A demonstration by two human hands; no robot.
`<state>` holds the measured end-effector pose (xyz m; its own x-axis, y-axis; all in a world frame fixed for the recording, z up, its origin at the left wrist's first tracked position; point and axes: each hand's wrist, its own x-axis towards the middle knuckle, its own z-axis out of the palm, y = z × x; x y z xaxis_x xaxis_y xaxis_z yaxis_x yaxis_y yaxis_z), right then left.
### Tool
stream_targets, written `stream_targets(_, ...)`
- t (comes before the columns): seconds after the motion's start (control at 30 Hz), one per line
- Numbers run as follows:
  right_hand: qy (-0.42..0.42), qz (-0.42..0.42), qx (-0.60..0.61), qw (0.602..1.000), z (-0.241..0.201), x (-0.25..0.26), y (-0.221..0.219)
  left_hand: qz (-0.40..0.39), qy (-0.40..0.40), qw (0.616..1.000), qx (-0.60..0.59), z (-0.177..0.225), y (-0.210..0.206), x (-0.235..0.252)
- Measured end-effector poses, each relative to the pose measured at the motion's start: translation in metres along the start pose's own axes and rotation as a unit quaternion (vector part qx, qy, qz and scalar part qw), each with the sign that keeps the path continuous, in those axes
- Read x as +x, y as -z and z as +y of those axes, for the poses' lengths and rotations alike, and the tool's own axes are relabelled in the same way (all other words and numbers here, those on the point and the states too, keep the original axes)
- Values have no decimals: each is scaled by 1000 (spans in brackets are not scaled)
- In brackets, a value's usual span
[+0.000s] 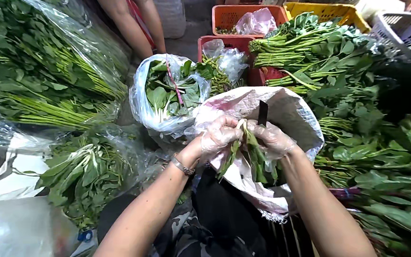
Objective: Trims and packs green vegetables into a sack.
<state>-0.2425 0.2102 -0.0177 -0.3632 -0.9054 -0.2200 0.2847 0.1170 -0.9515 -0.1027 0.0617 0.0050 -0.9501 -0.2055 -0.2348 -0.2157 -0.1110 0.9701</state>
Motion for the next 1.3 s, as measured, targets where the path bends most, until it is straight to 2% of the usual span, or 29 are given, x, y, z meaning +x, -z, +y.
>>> stream_targets(0.13,55,43,-144,987,-9,-4,-11,21,19,999,39,5,-1,-3)
stream_targets(0.23,52,2,-192,980,-15,-5,-1,-2,50,999,-14,10,1,-5)
stream_targets(0.43,-2,-67,-70,995,-12,-2,12,-17,64,997,-48,13,1,-5)
stream_targets(0.7,13,-89,-49,995,1,0,21,-21,105,989,-100,10,2,-2)
stream_targets(0.77,32,-51,-35,998,2,1,19,-12,74,996,-55,5,4,-1)
stream_targets(0.83,82,18,-15,996,-3,-1,22,3,26,994,106,5,2,-6)
stream_targets(0.87,110,61,-10,992,-11,-5,29,0,8,977,215,3,1,-10)
stream_targets(0.93,176,174,-104,963,-29,-14,43,-37,2,905,424,4,-5,-19)
stream_targets(1.0,177,239,-332,895,-35,-17,60,-72,-1,824,562,-2,-10,-22)
stream_targets(1.03,130,235,-453,850,-34,-17,63,-88,13,799,595,-2,-12,-22)
stream_targets(1.1,-25,185,-642,744,-24,-6,59,-128,51,764,631,4,-14,-25)
stream_targets(1.13,-106,163,-687,701,-19,-2,52,-152,66,754,635,10,-14,-29)
stream_targets(1.17,-133,169,-704,677,-13,-2,44,-170,69,750,635,15,-12,-34)
stream_targets(1.23,-27,225,-684,693,-2,-13,26,-190,69,754,625,17,-8,-44)
stream_targets(1.27,36,222,-651,725,4,-18,18,-195,70,754,624,15,-6,-48)
stream_targets(1.3,52,179,-609,771,10,-21,8,-199,70,752,625,13,-5,-51)
